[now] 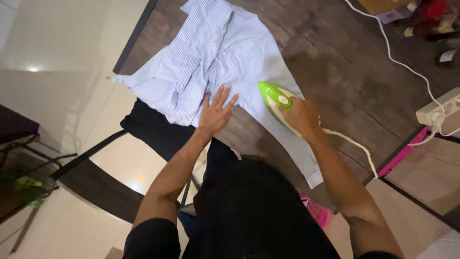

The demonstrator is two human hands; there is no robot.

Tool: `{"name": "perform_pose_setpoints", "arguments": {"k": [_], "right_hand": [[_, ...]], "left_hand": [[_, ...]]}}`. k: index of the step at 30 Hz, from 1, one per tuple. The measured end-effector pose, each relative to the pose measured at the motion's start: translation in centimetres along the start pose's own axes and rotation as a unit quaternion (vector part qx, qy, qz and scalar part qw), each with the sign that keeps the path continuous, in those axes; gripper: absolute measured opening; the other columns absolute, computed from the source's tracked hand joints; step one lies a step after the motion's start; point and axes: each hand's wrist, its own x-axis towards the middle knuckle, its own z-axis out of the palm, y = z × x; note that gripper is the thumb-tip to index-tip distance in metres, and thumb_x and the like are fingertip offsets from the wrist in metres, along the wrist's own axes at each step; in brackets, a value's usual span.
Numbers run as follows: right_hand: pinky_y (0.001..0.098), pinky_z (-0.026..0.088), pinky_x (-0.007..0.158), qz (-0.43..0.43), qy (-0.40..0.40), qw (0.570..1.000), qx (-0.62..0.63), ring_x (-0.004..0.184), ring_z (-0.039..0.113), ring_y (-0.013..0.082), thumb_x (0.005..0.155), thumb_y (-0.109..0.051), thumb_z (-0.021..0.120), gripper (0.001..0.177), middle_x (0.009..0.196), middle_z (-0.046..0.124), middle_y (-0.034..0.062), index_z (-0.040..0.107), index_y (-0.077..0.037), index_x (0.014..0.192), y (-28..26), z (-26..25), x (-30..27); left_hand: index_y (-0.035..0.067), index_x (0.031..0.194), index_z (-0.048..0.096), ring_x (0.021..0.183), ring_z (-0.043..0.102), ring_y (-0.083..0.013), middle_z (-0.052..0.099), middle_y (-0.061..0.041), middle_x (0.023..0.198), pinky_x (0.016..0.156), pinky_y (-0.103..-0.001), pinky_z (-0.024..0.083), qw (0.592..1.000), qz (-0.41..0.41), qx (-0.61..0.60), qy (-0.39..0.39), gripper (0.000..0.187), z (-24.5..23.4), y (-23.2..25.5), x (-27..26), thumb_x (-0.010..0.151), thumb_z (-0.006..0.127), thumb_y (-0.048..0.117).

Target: The person irons a light blue striped shirt on a wooden table, moving a pair of pants aside. They button the cuffs, spread out the sleeves, and press the fabric using an iron.

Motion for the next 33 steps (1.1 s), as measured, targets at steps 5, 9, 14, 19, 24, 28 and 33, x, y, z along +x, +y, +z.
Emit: {"name": "perform_pose_setpoints", "arguments": {"k": [5,9,14,19,24,28,33], "right_hand": [[0.0531,0.055,0.078,-0.052,0.005,0.999,-0.008,0.087,0.069,0.0465,0.085,-0.043,0.078,0.046,0.093,0.073,0.0266,0.074,-0.001,0.105,-0.7,0.7,0.9],[0.052,0.056,0.08,-0.095,-0.006,0.995,-0.015,0.089,0.07,0.0442,0.089,-0.045,0.074,0.042,0.093,0.074,0.0243,0.075,-0.006,0.106,-1.2,1.2,1.0],[0.0531,0.055,0.072,-0.14,-0.02,0.988,-0.063,0.078,0.07,0.0432,0.085,-0.052,0.073,0.047,0.083,0.072,0.0239,0.076,-0.007,0.097,-3.0,2.1,0.1],[0.0532,0.056,0.072,-0.154,-0.027,0.986,-0.063,0.076,0.07,0.0429,0.084,-0.052,0.072,0.045,0.082,0.073,0.022,0.077,-0.008,0.094,-3.3,2.4,0.2],[0.0518,0.057,0.073,-0.107,0.025,0.993,-0.045,0.078,0.071,0.0425,0.086,-0.05,0.073,0.047,0.082,0.072,0.0248,0.075,-0.004,0.097,-3.3,2.4,1.9],[0.0536,0.056,0.07,-0.131,-0.022,0.99,-0.053,0.076,0.071,0.0424,0.087,-0.048,0.071,0.044,0.082,0.072,0.0241,0.076,-0.006,0.098,-4.5,2.1,1.3],[0.0465,0.058,0.067,-0.076,-0.081,0.992,-0.067,0.069,0.075,0.0356,0.095,-0.049,0.065,0.049,0.077,0.073,0.0197,0.072,-0.001,0.103,-5.1,0.6,2.2]], "left_hand": [[0.025,0.154,0.051,0.155,0.03,-0.0313,0.031,-0.012,0.168,0.12,-0.062,0.029,0.997,0.016,-0.037,-0.064,0.076,-0.3,-3.6,-0.9,0.082,0.062,0.005],[0.017,0.141,0.063,0.154,0.035,-0.0336,0.043,-0.012,0.163,0.122,-0.059,0.031,0.993,0.061,-0.096,-0.042,0.065,-0.4,-5.3,-0.1,0.079,0.063,-0.001],[0.006,0.109,0.076,0.142,0.044,-0.0382,0.055,-0.017,0.146,0.116,-0.06,0.034,0.984,0.057,-0.163,0.035,0.025,-1.8,-4.0,0.3,0.085,0.07,0.009],[0.005,0.089,0.069,0.14,0.053,-0.0357,0.063,-0.01,0.14,0.117,-0.056,0.04,0.983,-0.04,-0.155,0.093,0.013,-1.2,-2.5,0.9,0.092,0.075,0.016],[0.008,0.108,0.068,0.141,0.05,-0.0351,0.061,-0.011,0.139,0.118,-0.055,0.038,0.983,-0.055,-0.142,0.104,0.02,-0.7,-2.3,0.5,0.088,0.07,0.01],[0.014,0.129,0.068,0.143,0.045,-0.0354,0.055,-0.012,0.145,0.12,-0.056,0.033,0.99,-0.047,-0.106,0.076,0.044,-1.0,-2.1,0.4,0.085,0.067,0.008],[0.016,0.134,0.066,0.144,0.043,-0.0357,0.052,-0.012,0.148,0.121,-0.056,0.031,0.993,-0.054,-0.084,0.063,0.048,-1.5,-1.5,0.3,0.086,0.068,0.01]]}}
